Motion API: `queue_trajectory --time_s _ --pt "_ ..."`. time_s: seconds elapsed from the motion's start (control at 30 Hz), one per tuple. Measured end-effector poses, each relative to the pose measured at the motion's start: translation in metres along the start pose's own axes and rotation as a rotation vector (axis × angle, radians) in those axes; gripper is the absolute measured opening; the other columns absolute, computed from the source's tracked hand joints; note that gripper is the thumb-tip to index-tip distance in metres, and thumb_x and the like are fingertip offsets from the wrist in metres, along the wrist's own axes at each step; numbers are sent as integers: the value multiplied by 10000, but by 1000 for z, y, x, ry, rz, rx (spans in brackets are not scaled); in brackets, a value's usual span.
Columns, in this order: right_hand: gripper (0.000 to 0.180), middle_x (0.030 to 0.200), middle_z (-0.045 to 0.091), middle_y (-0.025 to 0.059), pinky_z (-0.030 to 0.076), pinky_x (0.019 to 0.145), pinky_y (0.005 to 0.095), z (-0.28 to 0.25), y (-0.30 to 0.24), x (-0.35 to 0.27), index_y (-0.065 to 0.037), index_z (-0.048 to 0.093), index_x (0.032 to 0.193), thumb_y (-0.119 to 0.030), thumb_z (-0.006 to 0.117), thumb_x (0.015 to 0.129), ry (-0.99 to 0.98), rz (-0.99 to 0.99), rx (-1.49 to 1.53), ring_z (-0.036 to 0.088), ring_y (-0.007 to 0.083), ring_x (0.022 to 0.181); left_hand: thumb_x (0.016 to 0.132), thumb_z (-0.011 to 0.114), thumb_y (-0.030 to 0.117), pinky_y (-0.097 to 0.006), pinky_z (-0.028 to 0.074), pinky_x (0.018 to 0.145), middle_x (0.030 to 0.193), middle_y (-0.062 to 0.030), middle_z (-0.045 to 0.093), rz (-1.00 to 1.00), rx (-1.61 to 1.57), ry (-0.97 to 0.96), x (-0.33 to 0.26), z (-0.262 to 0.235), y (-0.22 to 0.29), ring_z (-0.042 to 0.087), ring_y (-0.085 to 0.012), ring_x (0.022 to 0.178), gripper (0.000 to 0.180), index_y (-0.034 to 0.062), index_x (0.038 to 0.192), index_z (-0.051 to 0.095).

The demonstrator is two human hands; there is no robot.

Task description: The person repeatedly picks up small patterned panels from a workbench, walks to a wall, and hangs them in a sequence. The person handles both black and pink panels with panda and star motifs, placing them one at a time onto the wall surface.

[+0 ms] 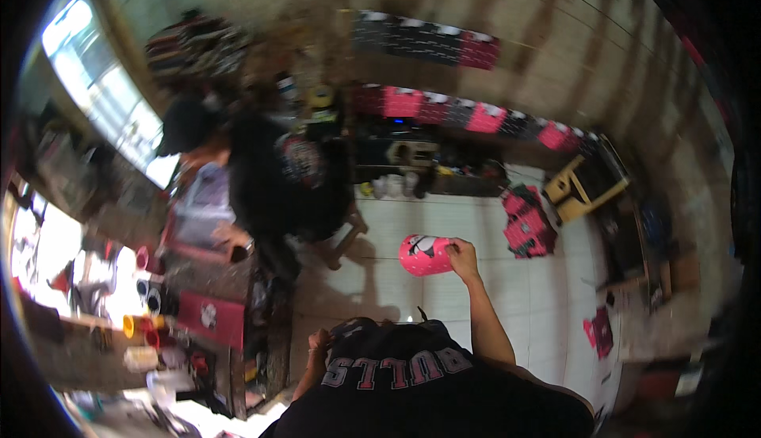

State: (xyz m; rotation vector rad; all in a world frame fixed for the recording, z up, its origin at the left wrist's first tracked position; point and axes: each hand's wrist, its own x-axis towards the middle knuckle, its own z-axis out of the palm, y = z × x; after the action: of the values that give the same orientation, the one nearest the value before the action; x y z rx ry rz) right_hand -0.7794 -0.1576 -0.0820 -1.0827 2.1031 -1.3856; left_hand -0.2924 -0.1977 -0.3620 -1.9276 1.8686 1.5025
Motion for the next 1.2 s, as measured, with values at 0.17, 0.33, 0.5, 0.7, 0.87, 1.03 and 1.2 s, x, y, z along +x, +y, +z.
queue_trajectory --time_s 0.17,0.33,0.5,0.7,0.87,1.03,1.2 --pt "169 741 644 95 460 645 271 -78 29 30 29 648 911 -56 566 790 157 146 15 589 125 689 930 364 214 -355 524 672 1068 -142 618 -317 -776 -217 29 -29 133 642 -246 832 280 32 1059 532" --pt "182 751 659 129 475 648 291 -145 57 87 33 649 915 -68 579 780 229 201 -49 613 143 692 932 376 248 -352 507 719 1105 -135 606 -303 -584 -305 79 -20 212 620 -275 881 272 47 1051 514" --pt "83 634 543 -30 382 515 245 -227 58 203 14 641 792 -61 605 789 161 83 -218 466 56 579 892 469 297 -374 499 657 956 -135 627 -329 -592 -298 174 14 279 617 -270 768 337 13 1065 521" --pt "90 671 572 -58 363 480 190 -318 -3 398 -49 655 811 -43 566 817 101 105 -63 479 22 558 904 462 355 -378 484 593 899 -140 624 -176 -387 -333 277 57 369 611 -262 740 360 58 1090 544" --pt "113 726 586 -49 369 486 187 -366 -61 546 -62 654 904 -101 556 862 156 -186 415 480 17 565 900 476 405 -394 499 581 992 -154 638 44 -886 -416 327 50 433 634 -265 767 402 71 1117 532" --pt "117 804 608 -10 446 594 215 -369 -35 647 -47 617 961 -76 560 863 205 -237 667 560 74 691 896 496 339 -341 513 587 1029 -133 626 -187 -967 -7 300 65 471 643 -255 751 390 42 1148 497" --pt "114 864 601 21 454 721 244 -354 52 722 -18 591 953 -57 558 852 202 -54 744 555 101 784 848 479 287 -374 495 526 910 -155 641 -437 -1119 59 270 135 463 638 -294 690 304 40 1021 517"
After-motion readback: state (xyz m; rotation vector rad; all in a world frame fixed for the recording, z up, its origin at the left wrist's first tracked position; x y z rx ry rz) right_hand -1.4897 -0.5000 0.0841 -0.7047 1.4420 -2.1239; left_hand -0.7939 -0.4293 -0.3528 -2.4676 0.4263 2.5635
